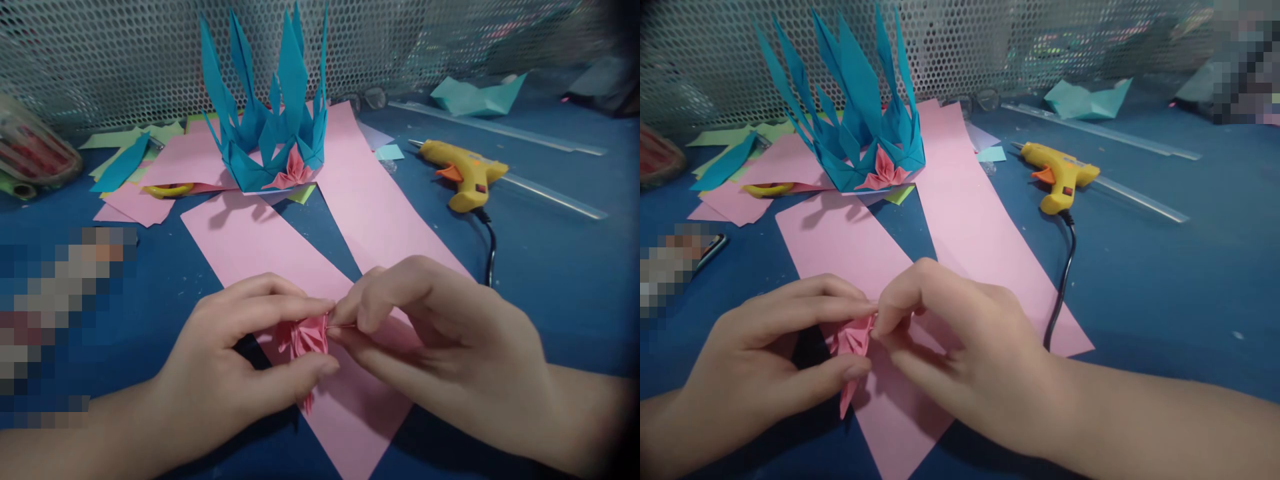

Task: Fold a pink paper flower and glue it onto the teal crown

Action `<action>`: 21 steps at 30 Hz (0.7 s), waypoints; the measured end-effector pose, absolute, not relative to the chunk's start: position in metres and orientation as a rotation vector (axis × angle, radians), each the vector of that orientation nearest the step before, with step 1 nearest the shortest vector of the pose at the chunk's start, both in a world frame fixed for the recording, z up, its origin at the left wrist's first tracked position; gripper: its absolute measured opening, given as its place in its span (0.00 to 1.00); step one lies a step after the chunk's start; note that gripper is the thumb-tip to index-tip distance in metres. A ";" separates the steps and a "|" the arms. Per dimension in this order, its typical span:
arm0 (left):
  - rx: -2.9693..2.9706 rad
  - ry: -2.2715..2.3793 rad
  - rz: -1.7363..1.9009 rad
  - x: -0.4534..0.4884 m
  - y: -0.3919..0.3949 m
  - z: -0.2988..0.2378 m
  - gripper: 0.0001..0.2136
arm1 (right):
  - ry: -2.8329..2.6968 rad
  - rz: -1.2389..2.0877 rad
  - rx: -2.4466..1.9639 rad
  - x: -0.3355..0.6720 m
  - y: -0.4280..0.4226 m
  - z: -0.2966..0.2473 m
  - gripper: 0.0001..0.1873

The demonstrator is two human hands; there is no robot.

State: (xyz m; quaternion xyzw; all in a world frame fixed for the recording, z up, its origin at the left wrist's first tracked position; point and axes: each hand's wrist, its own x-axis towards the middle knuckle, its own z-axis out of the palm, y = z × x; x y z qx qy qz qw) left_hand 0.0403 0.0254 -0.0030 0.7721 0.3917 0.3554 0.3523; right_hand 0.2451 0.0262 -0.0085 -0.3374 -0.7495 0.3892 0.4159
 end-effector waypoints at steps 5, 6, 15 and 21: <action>1.940 1.073 0.877 0.041 0.026 -0.002 0.11 | -1.908 0.923 -0.834 0.243 0.027 -0.011 0.15; 1.914 1.100 0.866 0.041 0.026 -0.002 0.10 | -1.914 0.903 -0.829 0.243 0.027 -0.011 0.15; 1.771 1.222 0.790 0.042 0.024 -0.003 0.09 | -2.299 0.595 -0.608 0.250 0.032 -0.004 0.13; 1.824 1.228 0.772 0.042 0.025 0.001 0.08 | -2.335 0.547 -0.646 0.252 0.034 -0.006 0.15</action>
